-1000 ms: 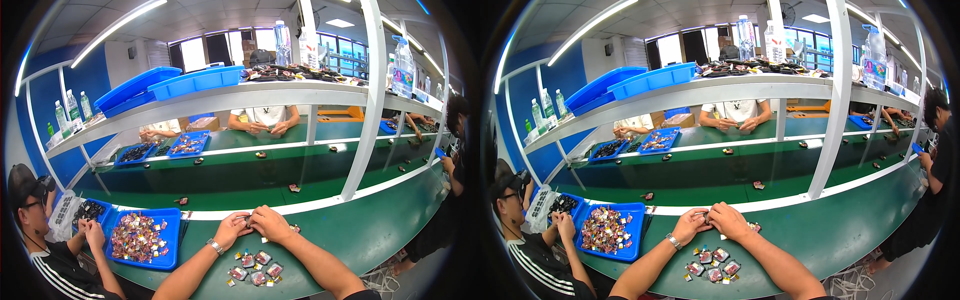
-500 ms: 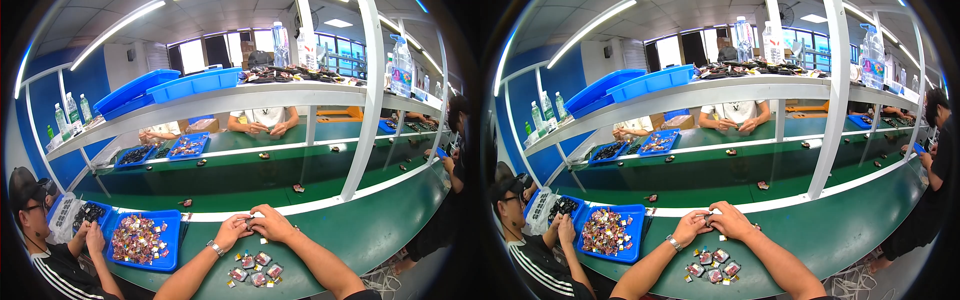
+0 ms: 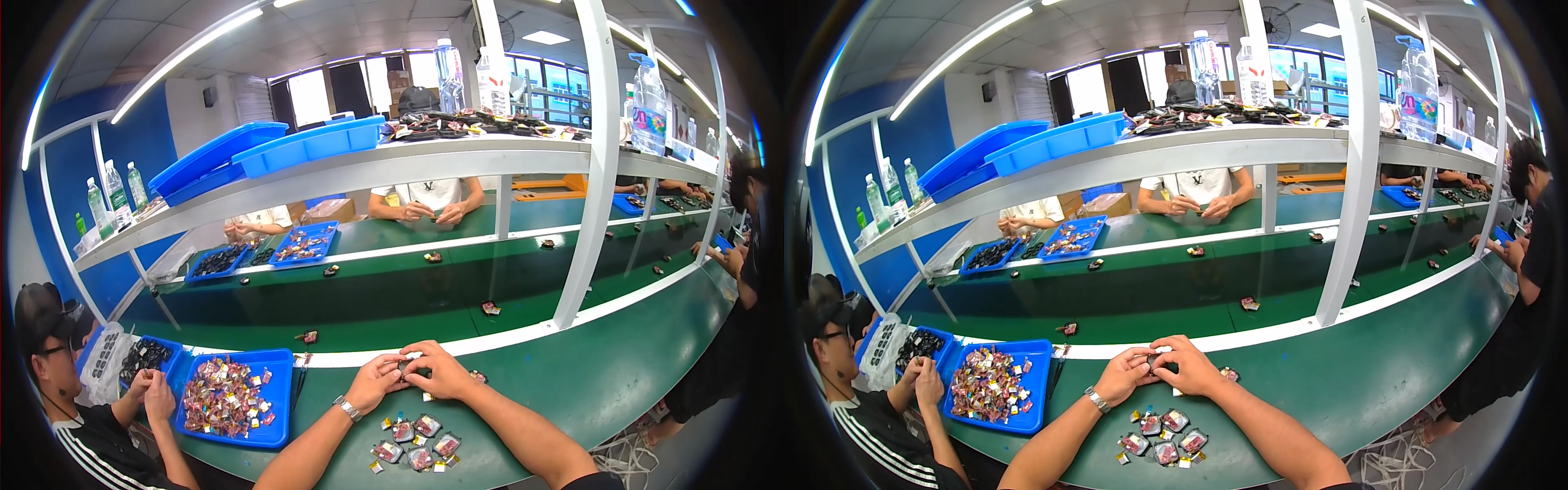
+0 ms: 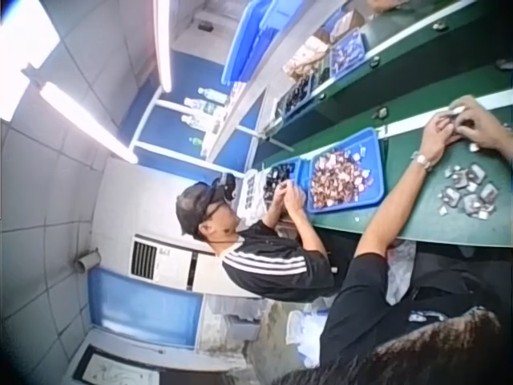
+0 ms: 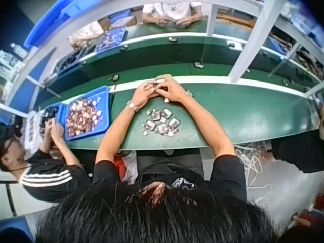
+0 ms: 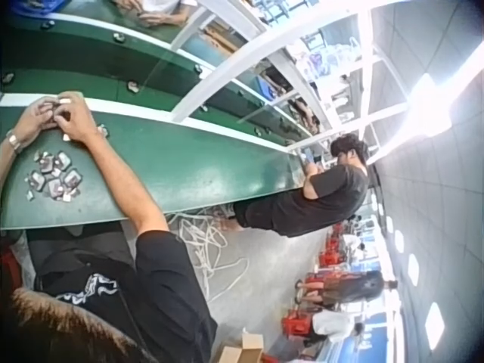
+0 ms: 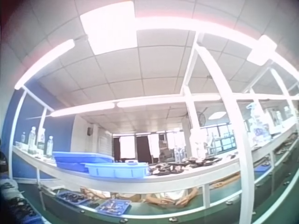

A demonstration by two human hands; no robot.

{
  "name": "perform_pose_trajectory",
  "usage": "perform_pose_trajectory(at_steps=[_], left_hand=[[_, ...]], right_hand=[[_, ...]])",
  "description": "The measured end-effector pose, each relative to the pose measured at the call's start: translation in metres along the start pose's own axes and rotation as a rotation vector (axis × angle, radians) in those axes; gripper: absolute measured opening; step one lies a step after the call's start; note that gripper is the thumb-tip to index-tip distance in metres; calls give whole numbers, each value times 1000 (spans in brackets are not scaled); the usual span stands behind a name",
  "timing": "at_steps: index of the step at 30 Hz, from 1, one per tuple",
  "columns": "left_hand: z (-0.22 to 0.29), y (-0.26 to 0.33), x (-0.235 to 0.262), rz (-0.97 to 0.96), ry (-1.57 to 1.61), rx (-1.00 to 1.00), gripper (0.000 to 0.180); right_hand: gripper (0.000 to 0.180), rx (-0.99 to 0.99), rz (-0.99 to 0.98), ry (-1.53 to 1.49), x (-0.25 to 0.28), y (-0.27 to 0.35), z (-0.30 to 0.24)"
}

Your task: Assembling small electronic components on a factory conveyor belt.

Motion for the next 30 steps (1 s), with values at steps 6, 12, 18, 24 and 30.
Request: perform_pose_trajectory(at_steps=[6, 12, 18, 24, 30], left_hand=[[-1, 0, 2, -23, 52, -26, 31], [-1, -2, 4, -14, 94, -44, 28], [0, -2, 3, -23, 87, -48, 28], [-1, -2, 4, -13, 117, -53, 25], [1, -1, 3, -13, 110, -54, 25]], right_hand=[[10, -8, 133, 46, 3, 3, -9], [12, -53, 202, 60, -5, 7, -5], [14, -20, 185, 6, -6, 8, -2], [15, -46, 224, 34, -6, 9, 2], [14, -39, 226, 31, -6, 9, 0]])
Point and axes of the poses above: each hand's wrist, its own y-axis away from the middle knuckle, its own x-axis out of the back of the hand, z = x × y, the point moved 7 cm from there along -y, towards the middle knuckle, and after that the axes turned 12 degrees about -y, right-handed, at the moved point
